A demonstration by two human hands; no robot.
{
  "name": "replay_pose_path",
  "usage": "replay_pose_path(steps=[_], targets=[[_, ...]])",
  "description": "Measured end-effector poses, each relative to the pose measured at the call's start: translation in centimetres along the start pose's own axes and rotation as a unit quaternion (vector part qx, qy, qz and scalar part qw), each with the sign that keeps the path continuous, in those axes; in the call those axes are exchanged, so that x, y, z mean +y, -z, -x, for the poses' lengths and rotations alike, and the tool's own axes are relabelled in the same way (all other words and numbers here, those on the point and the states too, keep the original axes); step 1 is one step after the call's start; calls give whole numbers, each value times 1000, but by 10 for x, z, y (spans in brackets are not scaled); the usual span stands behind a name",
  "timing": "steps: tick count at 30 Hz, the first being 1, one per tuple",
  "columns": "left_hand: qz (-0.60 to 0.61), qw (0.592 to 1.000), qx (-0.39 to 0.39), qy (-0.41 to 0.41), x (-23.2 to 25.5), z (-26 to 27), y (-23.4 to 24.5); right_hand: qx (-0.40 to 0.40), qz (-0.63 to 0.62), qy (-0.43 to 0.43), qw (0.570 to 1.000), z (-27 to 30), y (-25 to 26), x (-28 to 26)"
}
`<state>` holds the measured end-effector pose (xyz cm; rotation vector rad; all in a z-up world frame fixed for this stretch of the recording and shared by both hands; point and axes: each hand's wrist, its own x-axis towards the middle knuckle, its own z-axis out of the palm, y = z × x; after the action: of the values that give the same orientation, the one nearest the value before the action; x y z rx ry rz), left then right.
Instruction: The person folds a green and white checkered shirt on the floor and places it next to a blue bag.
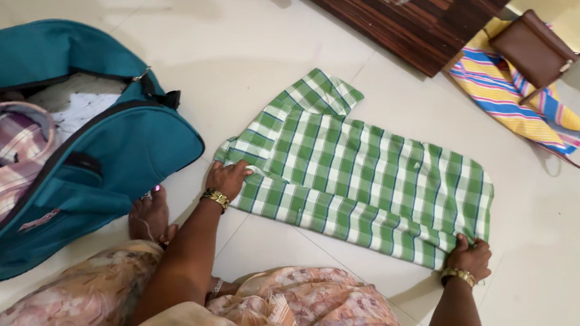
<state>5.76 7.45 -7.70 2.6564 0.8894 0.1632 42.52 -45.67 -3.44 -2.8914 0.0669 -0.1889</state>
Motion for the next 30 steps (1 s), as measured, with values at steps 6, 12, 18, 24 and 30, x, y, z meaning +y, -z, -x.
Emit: replay_pose_path(steps=[6, 12, 18, 24, 30], targets=[[-52, 992, -111, -14, 8, -12, 16, -53, -12, -48, 997, 27, 18, 38], [-68, 986, -145, 38, 30, -33, 9, -135, 30, -88, 987, 18, 28, 50], [-57, 994, 91, 26, 105, 12, -24, -120, -23, -161, 979, 17, 33, 15], [-90, 983, -157, 8, 140, 50, 13, -90, -107, 348, 927, 100, -38, -70], [-90, 978, -189, 17, 136, 66, 44, -191, 11, 225, 955, 105, 8, -30]])
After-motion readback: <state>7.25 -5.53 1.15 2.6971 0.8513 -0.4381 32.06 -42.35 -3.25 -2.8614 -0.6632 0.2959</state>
